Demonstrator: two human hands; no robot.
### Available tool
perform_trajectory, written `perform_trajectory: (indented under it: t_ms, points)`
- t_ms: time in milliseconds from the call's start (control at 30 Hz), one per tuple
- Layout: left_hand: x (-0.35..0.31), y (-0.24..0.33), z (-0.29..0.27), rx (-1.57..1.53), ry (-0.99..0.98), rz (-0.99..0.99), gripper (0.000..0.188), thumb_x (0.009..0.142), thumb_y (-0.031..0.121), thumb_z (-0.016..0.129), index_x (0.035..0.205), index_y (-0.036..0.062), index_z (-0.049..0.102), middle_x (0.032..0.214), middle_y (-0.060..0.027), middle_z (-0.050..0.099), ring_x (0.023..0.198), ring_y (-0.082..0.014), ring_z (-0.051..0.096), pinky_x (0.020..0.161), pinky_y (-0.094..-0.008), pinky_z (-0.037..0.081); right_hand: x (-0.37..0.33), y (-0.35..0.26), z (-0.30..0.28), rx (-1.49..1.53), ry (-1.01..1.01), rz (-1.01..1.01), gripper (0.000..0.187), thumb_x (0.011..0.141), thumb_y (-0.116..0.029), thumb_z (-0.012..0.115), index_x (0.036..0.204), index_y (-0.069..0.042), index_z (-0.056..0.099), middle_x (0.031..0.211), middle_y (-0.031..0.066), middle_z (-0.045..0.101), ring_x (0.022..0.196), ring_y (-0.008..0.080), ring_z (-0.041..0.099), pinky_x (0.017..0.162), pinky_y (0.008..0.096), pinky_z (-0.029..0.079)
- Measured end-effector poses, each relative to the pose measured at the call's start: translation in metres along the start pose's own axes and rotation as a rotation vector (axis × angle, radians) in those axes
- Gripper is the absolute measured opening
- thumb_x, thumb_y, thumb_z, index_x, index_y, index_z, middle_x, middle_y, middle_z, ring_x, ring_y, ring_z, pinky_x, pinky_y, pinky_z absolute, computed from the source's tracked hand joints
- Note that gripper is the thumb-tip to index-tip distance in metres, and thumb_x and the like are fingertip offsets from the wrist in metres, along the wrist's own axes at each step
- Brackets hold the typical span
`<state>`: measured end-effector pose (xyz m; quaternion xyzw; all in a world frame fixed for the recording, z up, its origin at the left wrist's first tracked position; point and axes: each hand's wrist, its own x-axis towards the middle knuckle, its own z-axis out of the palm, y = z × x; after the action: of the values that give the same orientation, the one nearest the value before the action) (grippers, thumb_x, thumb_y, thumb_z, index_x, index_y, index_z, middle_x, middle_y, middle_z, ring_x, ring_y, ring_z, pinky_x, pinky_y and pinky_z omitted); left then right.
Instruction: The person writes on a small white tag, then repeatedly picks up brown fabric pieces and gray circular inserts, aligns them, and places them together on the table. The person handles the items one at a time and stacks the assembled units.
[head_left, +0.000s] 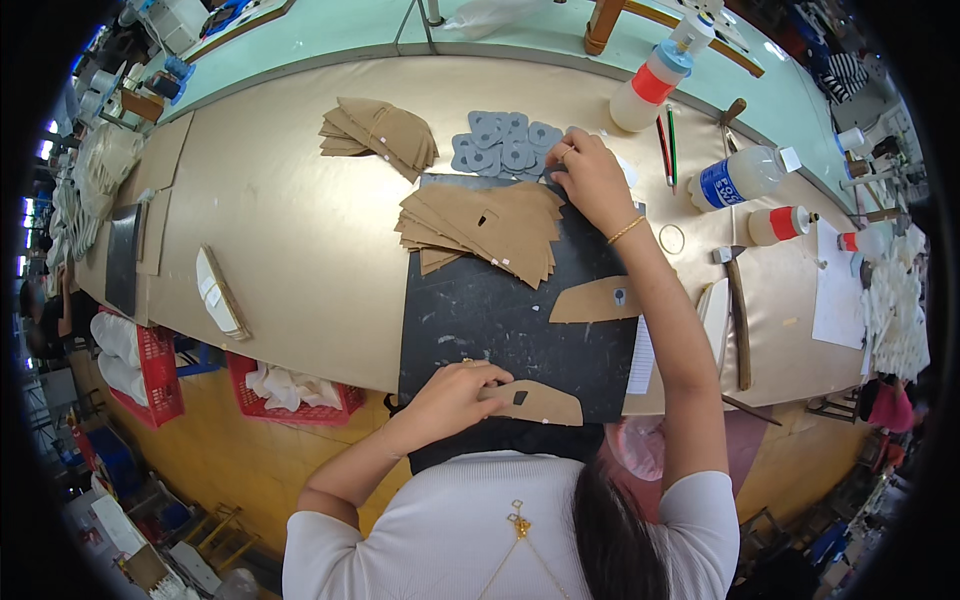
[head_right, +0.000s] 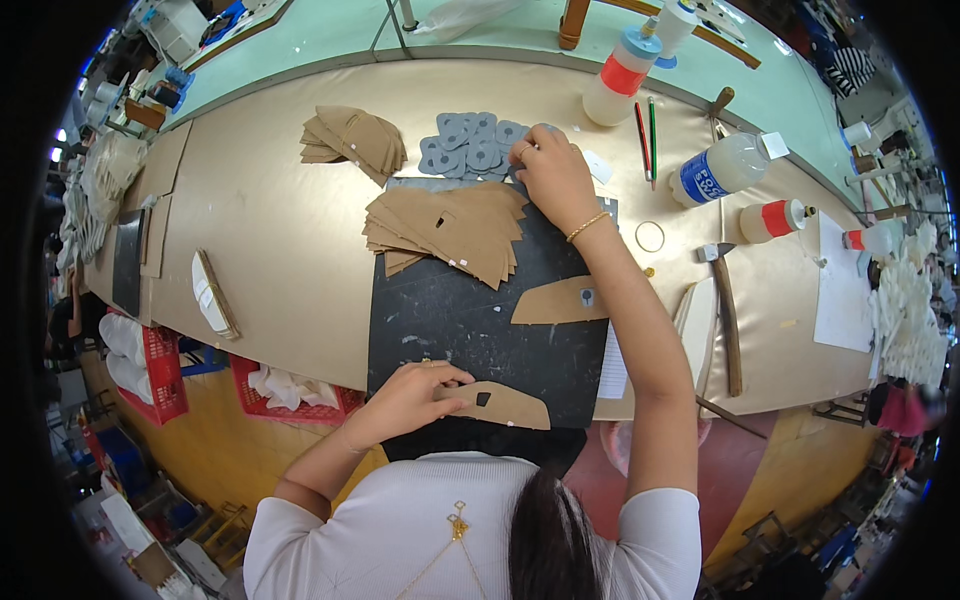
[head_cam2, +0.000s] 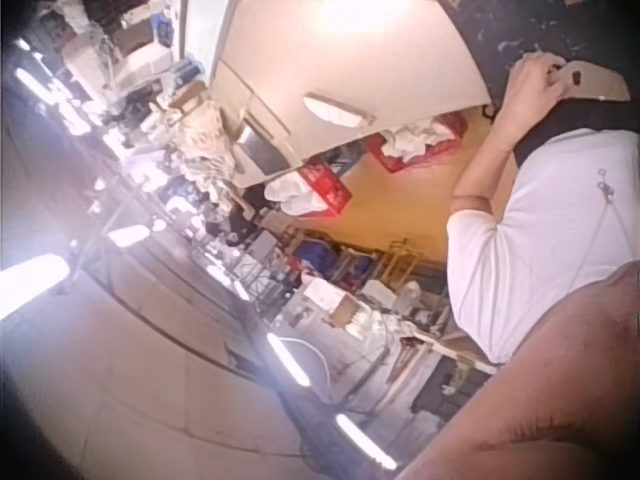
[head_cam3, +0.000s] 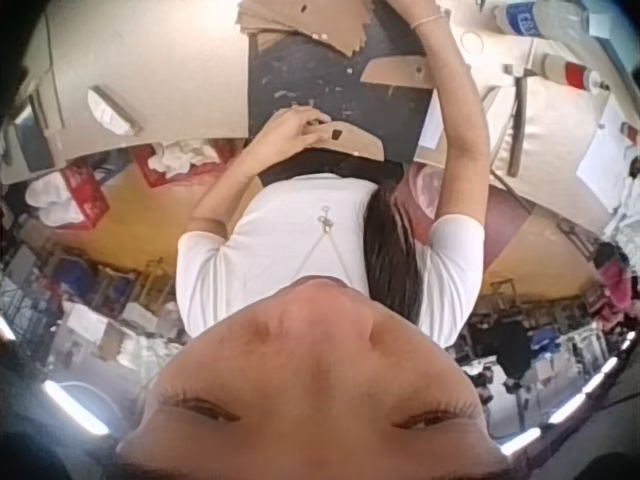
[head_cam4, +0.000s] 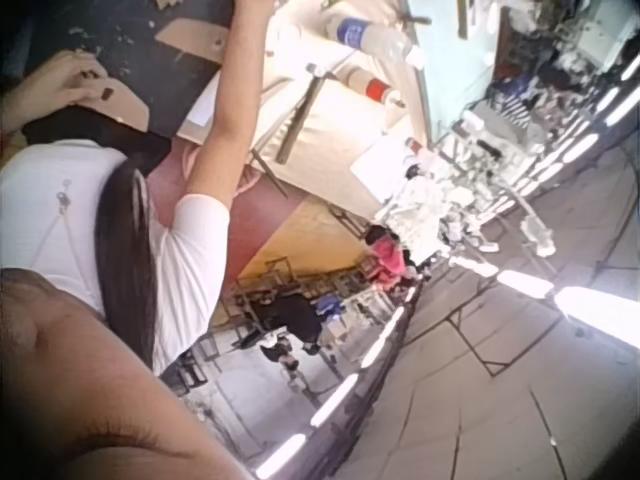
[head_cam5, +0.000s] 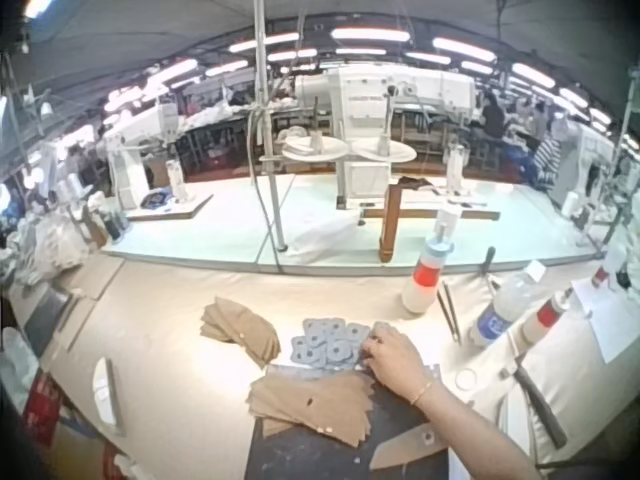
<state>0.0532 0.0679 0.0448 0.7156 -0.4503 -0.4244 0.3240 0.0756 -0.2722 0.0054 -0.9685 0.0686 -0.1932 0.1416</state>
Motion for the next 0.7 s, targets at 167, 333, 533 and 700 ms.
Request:
perform_trajectory:
  t_ms: [167,333,533,700]
  points:
    - [0.001,0.007,-0.002,0.065,-0.047,0.000,0.023,0.088,0.019,0.074,0.102,0.0009,0.069,0.089,-0.0152,0.071,0.083,-0.0327,0.070,0.076,-0.0380,0.055,-0.003,-0.004,-0.016,0.476,-0.108,0.371,0.013,0.090,-0.009,0.068,0.102,-0.006,0.070,0.093,0.0093,0.072,0.087,0.0262,0.069,0.081,0.0358,0.054]
    - [-0.006,0.011,-0.001,-0.002,-0.082,-0.042,0.019,0.088,0.017,0.072,0.101,0.0037,0.069,0.086,-0.0152,0.072,0.082,-0.0332,0.071,0.075,-0.0395,0.055,-0.038,-0.056,-0.057,0.682,-0.050,0.437,0.017,0.093,-0.013,0.068,0.108,-0.004,0.069,0.092,0.0087,0.074,0.085,0.0189,0.071,0.077,0.0311,0.055]
    - [-0.014,0.014,0.000,0.047,-0.064,-0.028,0.019,0.089,0.017,0.069,0.104,0.0061,0.070,0.092,-0.0160,0.073,0.088,-0.0350,0.070,0.077,-0.0446,0.054,-0.120,-0.148,-0.036,0.707,-0.285,0.219,0.017,0.087,-0.008,0.073,0.104,-0.005,0.072,0.094,0.0117,0.072,0.083,0.0274,0.071,0.076,0.0341,0.054]
    - [-0.015,0.010,-0.001,0.049,-0.038,0.005,0.017,0.087,0.016,0.071,0.102,0.0063,0.071,0.094,-0.0154,0.073,0.086,-0.0329,0.070,0.075,-0.0426,0.055,-0.132,-0.160,-0.035,0.333,-0.216,0.109,0.025,0.083,-0.012,0.077,0.107,-0.009,0.073,0.104,0.0091,0.070,0.096,0.0267,0.065,0.086,0.0368,0.045]
